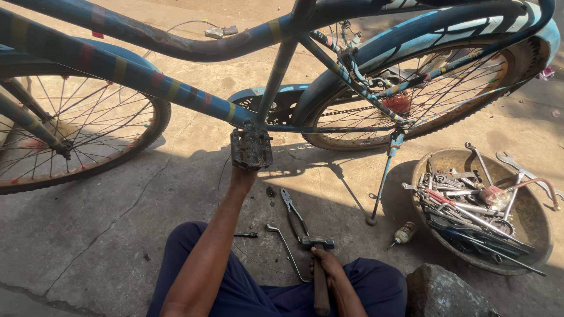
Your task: The person sits on the ground beside a bicycle and works on the pedal, using a hammer and pliers to loosen and remove the pedal from the crank arm, picking wrenches from a bowl of tools and hammering at the pedal assembly.
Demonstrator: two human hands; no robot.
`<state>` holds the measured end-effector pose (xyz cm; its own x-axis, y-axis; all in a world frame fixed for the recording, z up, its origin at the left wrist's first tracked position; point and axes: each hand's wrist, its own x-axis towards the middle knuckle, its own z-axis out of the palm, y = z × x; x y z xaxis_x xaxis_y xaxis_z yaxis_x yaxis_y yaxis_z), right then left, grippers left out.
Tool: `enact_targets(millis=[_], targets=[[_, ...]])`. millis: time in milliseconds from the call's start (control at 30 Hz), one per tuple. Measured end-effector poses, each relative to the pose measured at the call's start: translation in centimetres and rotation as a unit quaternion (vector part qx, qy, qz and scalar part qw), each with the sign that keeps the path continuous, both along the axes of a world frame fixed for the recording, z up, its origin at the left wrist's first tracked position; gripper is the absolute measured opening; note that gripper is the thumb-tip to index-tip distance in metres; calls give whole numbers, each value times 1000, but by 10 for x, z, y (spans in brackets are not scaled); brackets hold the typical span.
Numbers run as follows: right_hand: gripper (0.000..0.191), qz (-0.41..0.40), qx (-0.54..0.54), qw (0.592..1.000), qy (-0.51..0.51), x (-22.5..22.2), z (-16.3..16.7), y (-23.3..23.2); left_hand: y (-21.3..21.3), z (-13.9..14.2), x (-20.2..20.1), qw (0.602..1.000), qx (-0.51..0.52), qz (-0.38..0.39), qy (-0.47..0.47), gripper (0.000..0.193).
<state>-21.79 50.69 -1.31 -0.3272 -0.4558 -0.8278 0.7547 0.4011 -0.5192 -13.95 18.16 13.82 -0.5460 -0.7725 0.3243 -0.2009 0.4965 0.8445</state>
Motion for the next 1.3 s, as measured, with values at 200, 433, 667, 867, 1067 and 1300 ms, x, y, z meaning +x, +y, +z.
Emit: enact_targets(millis=[200,433,667,867,1067,1300], targets=[[29,-7,-34,999,-9,1,-2,-4,7,31,59,932,319,38,170,40],[30,-9,-24,1000,11,7,-8,0,39,104,167,699,455,-201,513,85],[32,6,-25,1000,4,11,-1,-2,85,210,219,432,360,-513,648,109],[31,14,-17,1000,19,13,2,-2,80,202,218,562,282,-519,579,102],[26,-43,-42,997,-42,11,-1,-1,2,102,122,988,143,15,62,51],[26,-142,-116,970,-162,6,-34,7,-36,-32,34,993,-94,-58,-40,42]])
